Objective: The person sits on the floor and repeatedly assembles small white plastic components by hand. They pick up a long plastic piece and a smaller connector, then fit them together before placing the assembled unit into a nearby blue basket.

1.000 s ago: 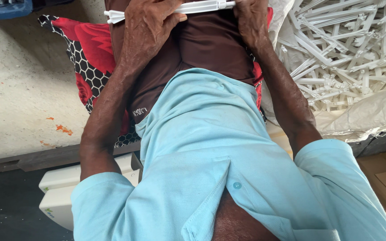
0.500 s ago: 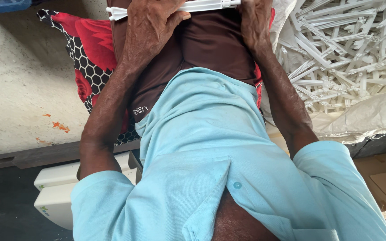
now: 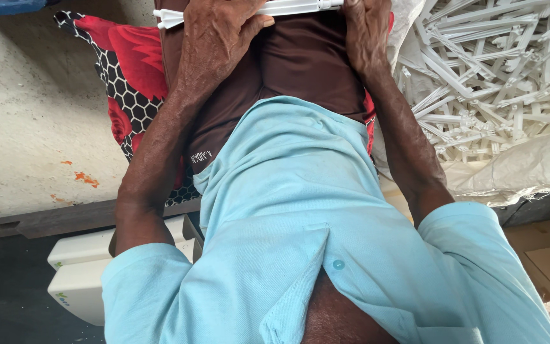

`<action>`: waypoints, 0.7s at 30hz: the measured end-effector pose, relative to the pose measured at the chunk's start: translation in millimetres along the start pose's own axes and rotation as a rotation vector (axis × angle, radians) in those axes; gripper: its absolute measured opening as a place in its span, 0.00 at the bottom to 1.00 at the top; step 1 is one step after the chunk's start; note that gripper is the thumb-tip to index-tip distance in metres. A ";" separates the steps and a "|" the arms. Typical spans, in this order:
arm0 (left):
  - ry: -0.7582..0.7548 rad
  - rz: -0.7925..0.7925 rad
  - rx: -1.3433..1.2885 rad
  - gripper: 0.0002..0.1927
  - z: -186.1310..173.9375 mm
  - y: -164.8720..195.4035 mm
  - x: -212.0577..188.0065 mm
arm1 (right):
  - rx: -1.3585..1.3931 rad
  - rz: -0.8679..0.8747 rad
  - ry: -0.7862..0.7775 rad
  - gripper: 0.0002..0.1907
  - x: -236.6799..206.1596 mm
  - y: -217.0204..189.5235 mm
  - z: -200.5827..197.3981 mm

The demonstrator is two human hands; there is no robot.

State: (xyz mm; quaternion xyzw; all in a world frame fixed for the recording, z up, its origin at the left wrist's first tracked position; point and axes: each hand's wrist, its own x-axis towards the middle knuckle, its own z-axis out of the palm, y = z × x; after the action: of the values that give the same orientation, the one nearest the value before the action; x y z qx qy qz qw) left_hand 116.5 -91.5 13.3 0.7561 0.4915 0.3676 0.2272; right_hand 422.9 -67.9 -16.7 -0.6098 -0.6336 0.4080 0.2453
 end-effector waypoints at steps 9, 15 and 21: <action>-0.024 0.020 0.037 0.15 -2.2 -0.6 1.1 | -0.121 -0.355 0.091 0.20 -4.9 1.4 1.8; -0.068 -0.053 0.037 0.14 1.1 -0.9 -4.9 | 0.067 0.076 0.001 0.20 -0.6 2.3 0.6; -0.046 0.012 0.095 0.13 4.9 -4.0 -10.0 | -0.097 -0.495 0.014 0.18 -14.2 -21.4 -15.4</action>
State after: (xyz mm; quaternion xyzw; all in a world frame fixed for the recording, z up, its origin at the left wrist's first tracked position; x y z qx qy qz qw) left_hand 115.6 -98.9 4.0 0.7772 0.4985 0.3276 0.2001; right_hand 425.0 -76.7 11.8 -0.4500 -0.7807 0.3004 0.3125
